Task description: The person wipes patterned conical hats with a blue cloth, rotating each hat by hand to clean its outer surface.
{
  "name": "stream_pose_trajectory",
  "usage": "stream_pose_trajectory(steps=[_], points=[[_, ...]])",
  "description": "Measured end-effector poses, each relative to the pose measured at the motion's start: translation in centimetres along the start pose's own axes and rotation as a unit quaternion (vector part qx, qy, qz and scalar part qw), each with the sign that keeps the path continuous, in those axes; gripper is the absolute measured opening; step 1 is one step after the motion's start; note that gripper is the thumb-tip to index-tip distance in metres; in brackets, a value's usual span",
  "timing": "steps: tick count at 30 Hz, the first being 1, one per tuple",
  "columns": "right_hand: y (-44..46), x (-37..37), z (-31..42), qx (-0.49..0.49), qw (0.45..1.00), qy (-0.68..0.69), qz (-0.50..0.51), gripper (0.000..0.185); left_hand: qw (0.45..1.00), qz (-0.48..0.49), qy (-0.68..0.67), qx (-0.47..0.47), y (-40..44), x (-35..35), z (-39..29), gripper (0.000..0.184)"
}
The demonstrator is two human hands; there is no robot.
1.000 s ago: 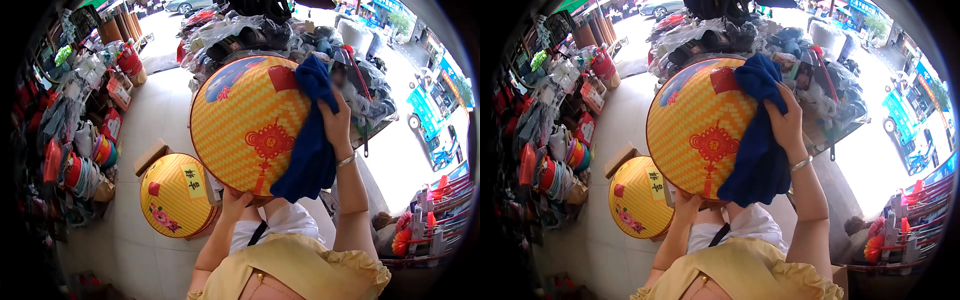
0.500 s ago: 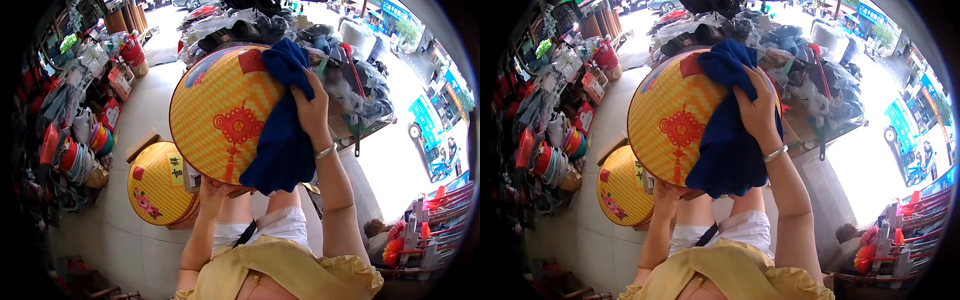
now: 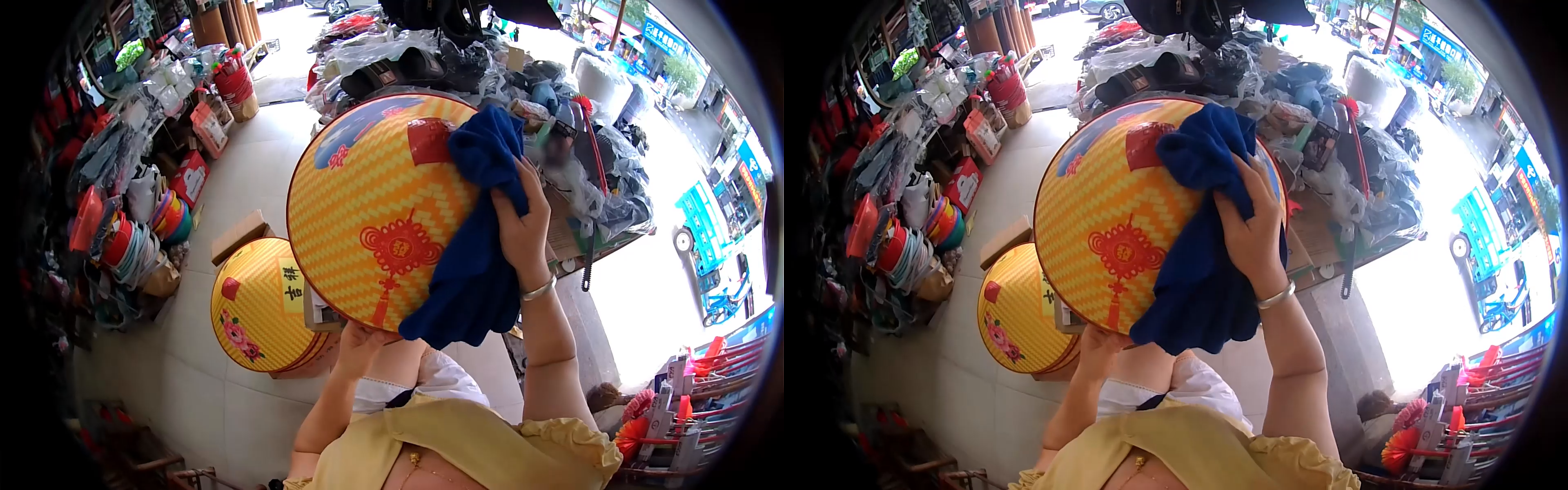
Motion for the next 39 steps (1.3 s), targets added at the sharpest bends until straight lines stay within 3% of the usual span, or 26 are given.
stream_pose_trajectory(steps=[4, 7, 10, 11, 12, 13, 14, 16, 18, 19, 21, 24, 27, 28, 30, 31, 33, 36, 38, 39], points=[[-0.9, 0.0, 1.0, 0.048, 0.997, -0.031, 0.047, 0.049, 1.0, 0.004, 0.016, 0.009, -0.3, 0.1, 0.7, 0.056], [-3.5, -1.0, 3.8, 0.156, 0.971, -0.085, 0.163, 0.069, 0.999, 0.047, 0.019, 0.01, -0.2, -0.3, 0.0, 0.048], [-8.4, -4.2, 6.9, 0.308, 0.906, -0.043, 0.287, 0.037, 0.994, -0.025, 0.103, 0.023, -0.6, -0.4, -0.2, 0.055], [-10.2, -5.1, 7.5, 0.342, 0.873, -0.026, 0.348, 0.028, 0.996, -0.06, 0.068, 0.02, -0.2, 0.7, 0.8, 0.051], [-11.3, -5.8, 7.7, 0.367, 0.839, -0.019, 0.402, 0.027, 0.991, -0.036, 0.13, 0.003, 0.3, 0.5, 0.1, 0.05], [-11.3, -6.0, 7.4, 0.367, 0.84, -0.006, 0.398, 0.027, 0.982, -0.014, 0.19, -0.016, 0.8, 0.3, -0.7, 0.049], [-11.0, -6.2, 7.1, 0.368, 0.842, 0.006, 0.395, 0.026, 0.996, -0.053, 0.066, 0.008, 0.6, 0.4, -0.5, 0.049], [-7.0, -5.5, 8.0, 0.372, 0.843, 0.007, 0.389, 0.025, 0.996, -0.045, 0.08, -0.007, -0.1, 1.3, -0.1, 0.05], [-2.3, -4.9, 7.5, 0.357, 0.885, -0.028, 0.298, 0.027, 0.995, -0.041, 0.091, -0.024, -0.4, 1.3, -0.3, 0.052], [0.3, -4.5, 7.4, 0.344, 0.907, -0.055, 0.238, 0.031, 0.998, -0.052, 0.035, -0.018, -0.2, 1.0, -0.8, 0.053], [4.1, -3.4, 6.2, 0.275, 0.946, -0.043, 0.169, 0.048, 0.998, -0.068, -0.015, -0.012, -0.1, 0.9, -1.0, 0.052], [6.0, -2.9, 4.0, 0.189, 0.972, 0.006, 0.137, 0.052, 0.996, -0.077, -0.044, -0.024, 0.4, -0.1, -1.3, 0.053], [3.9, -3.1, 4.9, 0.211, 0.964, -0.044, 0.154, 0.055, 0.994, -0.087, -0.056, -0.021, 0.3, 0.1, -0.7, 0.054], [2.4, -3.4, 6.2, 0.231, 0.95, -0.057, 0.202, 0.057, 0.994, -0.088, -0.057, -0.017, 0.3, 0.0, -0.8, 0.054], [-1.8, -4.9, 7.2, 0.299, 0.908, -0.038, 0.292, 0.05, 0.997, -0.002, -0.05, -0.055, 0.6, -1.3, -1.8, 0.051], [-4.3, -5.6, 7.6, 0.336, 0.884, -0.005, 0.324, 0.037, 0.997, -0.001, -0.051, -0.054, 0.6, -1.0, -1.4, 0.051], [-7.9, -6.4, 8.9, 0.357, 0.845, 0.036, 0.396, 0.029, 0.985, -0.155, -0.07, -0.024, 0.8, 1.1, -0.4, 0.05], [-7.6, -6.3, 8.3, 0.368, 0.836, 0.027, 0.405, 0.026, 0.996, -0.077, 0.024, -0.029, 1.6, -0.2, -2.1, 0.053], [-4.2, -5.3, 7.9, 0.36, 0.858, -0.002, 0.366, 0.027, 0.995, -0.096, 0.0, 0.014, 0.9, 0.6, -2.2, 0.058], [-2.1, -4.7, 7.3, 0.343, 0.879, -0.032, 0.328, 0.031, 0.993, -0.062, -0.057, -0.086, 1.7, -0.3, -3.7, 0.065]])
Point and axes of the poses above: each hand's wrist, its own y-axis towards the middle knuckle, its own x-axis out of the back of the hand, z = x × y, the point moved 5 cm from there along y, towards the middle knuckle, and after that the axes turned 6 degrees about y, right-handed, at the moved point
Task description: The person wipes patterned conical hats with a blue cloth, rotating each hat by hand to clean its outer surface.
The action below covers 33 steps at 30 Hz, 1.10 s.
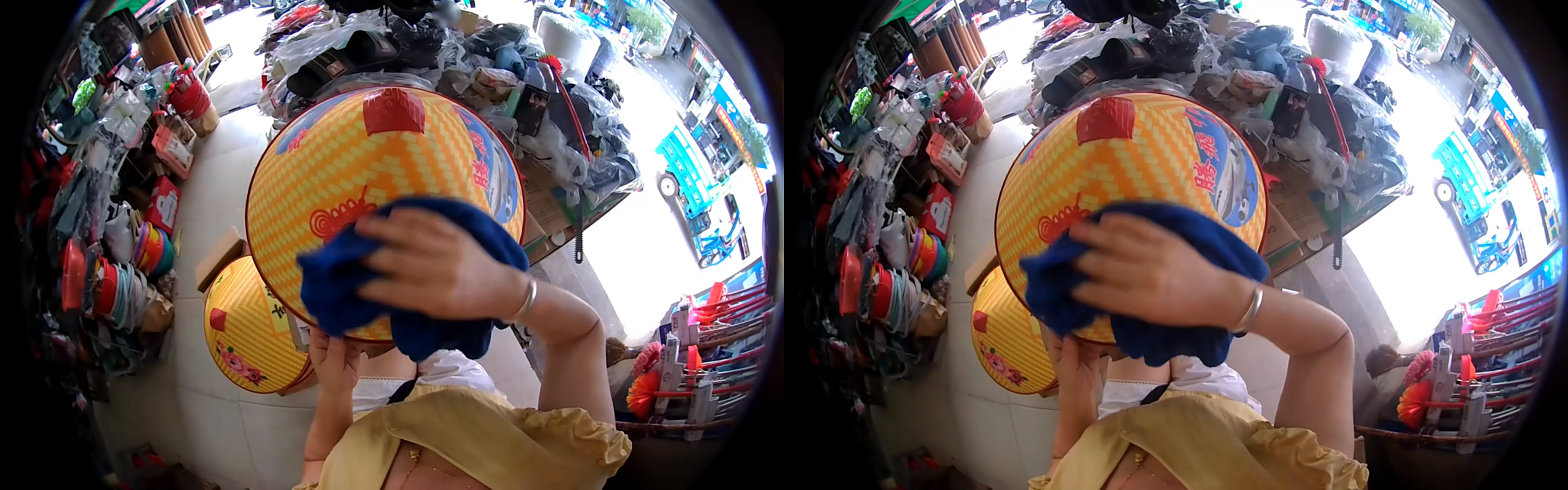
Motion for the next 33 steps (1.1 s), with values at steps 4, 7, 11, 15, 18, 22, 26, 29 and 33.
stream_pose_trajectory(steps=[4, 7, 11, 15, 18, 22, 26, 29, 33], points=[[0.4, 4.6, -6.1, -0.137, 0.981, -0.007, -0.134, 0.046, 0.999, -0.006, -0.054, -0.003, 0.7, -1.5, -1.5, 0.046], [-0.5, 5.0, -7.5, -0.182, 0.968, 0.02, -0.174, 0.052, 0.997, 0.002, -0.078, -0.002, 0.8, -1.6, -1.5, 0.046], [-1.1, 2.9, -3.8, -0.15, 0.982, -0.016, -0.111, 0.054, 0.989, 0.056, -0.135, 0.024, 0.4, -1.5, 0.4, 0.057], [-1.6, -2.0, 2.5, -0.01, 0.998, 0.064, 0.022, 0.032, 0.98, -0.08, -0.163, 0.087, 0.0, -2.1, 1.4, 0.053], [-2.0, -3.7, 4.3, 0.042, 0.991, 0.104, 0.074, 0.027, 0.97, 0.009, -0.223, 0.095, 0.8, -1.9, 1.3, 0.052], [-0.6, 0.2, 0.2, 0.051, 0.995, 0.052, 0.065, 0.029, 0.996, -0.026, -0.07, 0.042, 0.3, -1.3, -0.2, 0.053], [0.5, 5.5, -6.8, -0.099, 0.995, 0.011, -0.022, 0.055, 0.993, -0.039, -0.114, -0.002, 1.1, -2.8, -1.4, 0.05], [-0.8, 6.0, -10.2, -0.21, 0.968, 0.096, -0.101, 0.051, 0.99, -0.059, -0.124, -0.009, 1.3, -3.1, -1.7, 0.048], [-2.0, 5.7, -10.0, -0.247, 0.95, 0.101, -0.165, 0.049, 0.985, -0.07, -0.158, 0.009, 0.8, -4.4, -1.3, 0.046]])
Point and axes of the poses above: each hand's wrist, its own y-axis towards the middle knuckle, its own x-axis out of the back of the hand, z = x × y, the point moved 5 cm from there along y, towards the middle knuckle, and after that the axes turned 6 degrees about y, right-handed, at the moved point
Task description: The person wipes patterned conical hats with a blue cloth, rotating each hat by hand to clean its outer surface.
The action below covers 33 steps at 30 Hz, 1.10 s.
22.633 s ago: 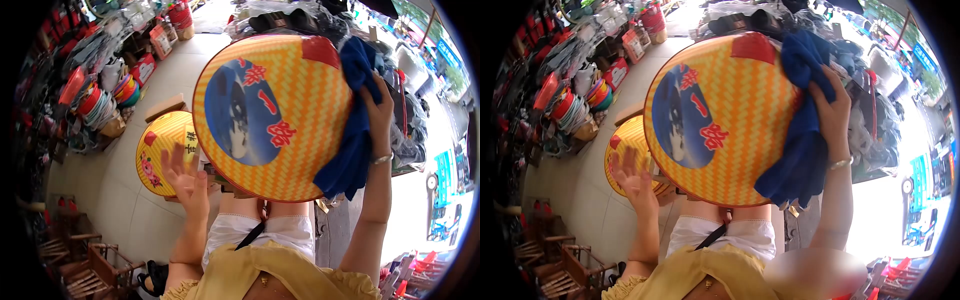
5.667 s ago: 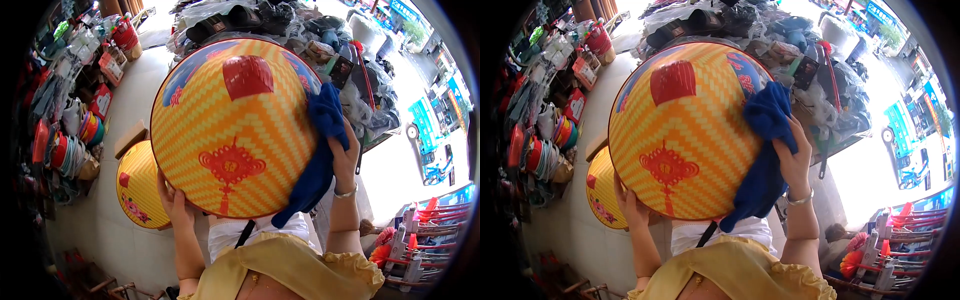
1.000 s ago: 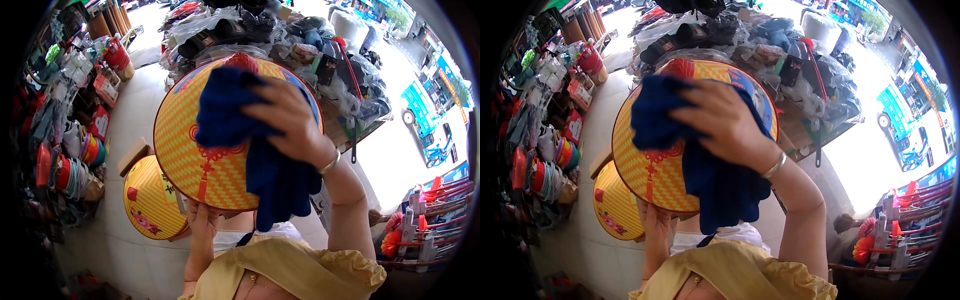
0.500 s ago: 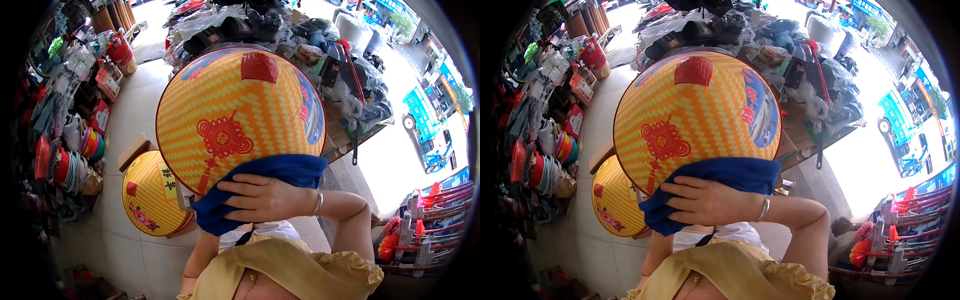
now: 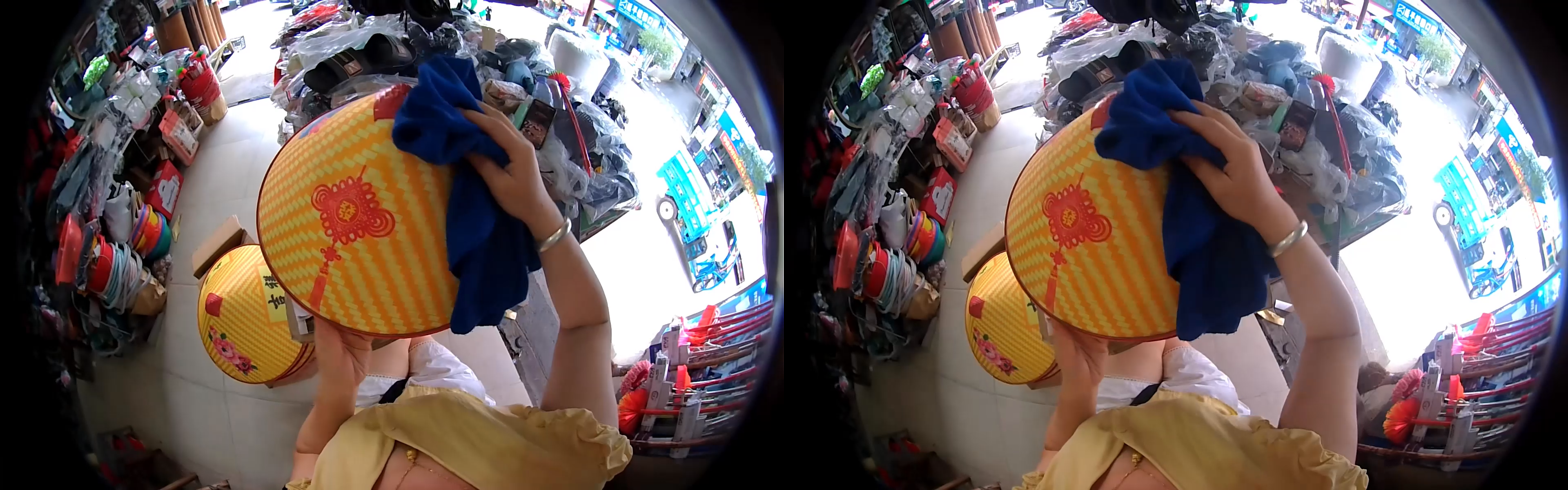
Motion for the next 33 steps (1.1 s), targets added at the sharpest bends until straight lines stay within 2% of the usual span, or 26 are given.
stream_pose_trajectory(steps=[3, 5, 7, 8, 10, 11, 12, 14, 15, 17, 19, 20, 22, 24, 25, 27, 28, 30, 31, 33], points=[[-0.8, -0.2, 1.0, -0.001, 1.0, -0.017, 0.006, 0.052, 0.991, -0.011, 0.079, 0.112, -1.7, 1.7, 3.3, 0.044], [-1.2, -0.7, 2.3, 0.021, 0.994, -0.101, 0.034, 0.056, 0.982, 0.125, 0.09, 0.111, -2.0, 1.8, 5.3, 0.045], [-3.3, -2.7, 4.5, 0.097, 0.983, -0.133, 0.083, 0.06, 0.984, 0.133, 0.068, 0.095, -1.5, 0.8, 5.4, 0.045], [-4.3, -3.7, 6.2, 0.135, 0.977, -0.107, 0.124, 0.059, 0.986, 0.136, 0.049, 0.077, -1.3, 0.3, 5.1, 0.045], [-7.4, -6.4, 8.1, 0.214, 0.955, -0.08, 0.186, 0.039, 0.977, 0.181, 0.053, 0.099, -1.2, -0.8, 4.3, 0.045], [-9.1, -7.6, 9.0, 0.255, 0.946, -0.08, 0.184, 0.028, 0.986, 0.088, -0.043, 0.135, -1.5, -0.3, 4.3, 0.046], [-9.6, -8.1, 10.4, 0.257, 0.936, -0.086, 0.224, 0.02, 0.973, 0.12, 0.143, 0.136, -1.1, 0.0, 4.0, 0.049], [-9.9, -8.5, 10.1, 0.26, 0.938, -0.078, 0.215, 0.02, 0.983, 0.11, 0.097, 0.108, -1.1, -0.1, 2.9, 0.051], [-9.4, -8.1, 9.8, 0.253, 0.943, -0.075, 0.201, 0.022, 0.983, 0.11, 0.098, 0.109, -0.9, -0.2, 2.7, 0.051], [-7.8, -6.7, 8.4, 0.238, 0.949, -0.075, 0.19, 0.033, 0.985, 0.081, -0.033, 0.146, -0.6, -0.1, 2.5, 0.049], [-5.7, -4.5, 6.4, 0.189, 0.967, -0.068, 0.157, 0.048, 0.988, 0.104, 0.013, 0.116, -0.1, 0.9, 1.7, 0.049], [-4.4, -3.4, 5.6, 0.164, 0.974, -0.058, 0.148, 0.05, 0.987, 0.127, 0.058, 0.083, 0.2, 1.0, 1.2, 0.049], [-3.0, -1.3, 3.2, 0.122, 0.981, -0.068, 0.135, 0.053, 0.988, 0.117, 0.035, 0.09, 0.2, 1.0, 1.0, 0.046], [-2.2, 0.3, 1.3, 0.028, 0.992, -0.063, 0.102, 0.055, 0.993, 0.047, -0.039, 0.102, 0.3, 1.3, 0.9, 0.046], [-2.6, 0.3, 1.0, 0.027, 0.993, -0.066, 0.099, 0.055, 0.992, 0.051, -0.038, 0.104, 0.4, 1.4, 1.0, 0.046], [-3.3, 0.6, -0.1, -0.019, 0.999, -0.023, 0.021, 0.055, 0.988, 0.064, -0.103, 0.098, 0.5, 1.5, 1.4, 0.044], [-3.6, 0.4, 0.0, -0.018, 0.999, -0.025, 0.025, 0.055, 0.987, 0.064, -0.107, 0.097, 0.4, 1.3, 1.6, 0.044], [-4.6, 0.0, 0.8, -0.012, 0.999, -0.043, -0.014, 0.054, 0.985, 0.14, -0.035, 0.099, -0.3, -0.1, 1.9, 0.042], [-4.9, -0.2, 1.2, -0.013, 0.998, -0.055, -0.006, 0.054, 0.985, 0.136, -0.032, 0.099, -0.7, 0.3, 2.5, 0.042], [-6.0, -1.3, 2.8, 0.01, 0.996, -0.083, 0.016, 0.054, 0.977, 0.123, 0.13, 0.119, -1.5, 1.8, 4.7, 0.044]])
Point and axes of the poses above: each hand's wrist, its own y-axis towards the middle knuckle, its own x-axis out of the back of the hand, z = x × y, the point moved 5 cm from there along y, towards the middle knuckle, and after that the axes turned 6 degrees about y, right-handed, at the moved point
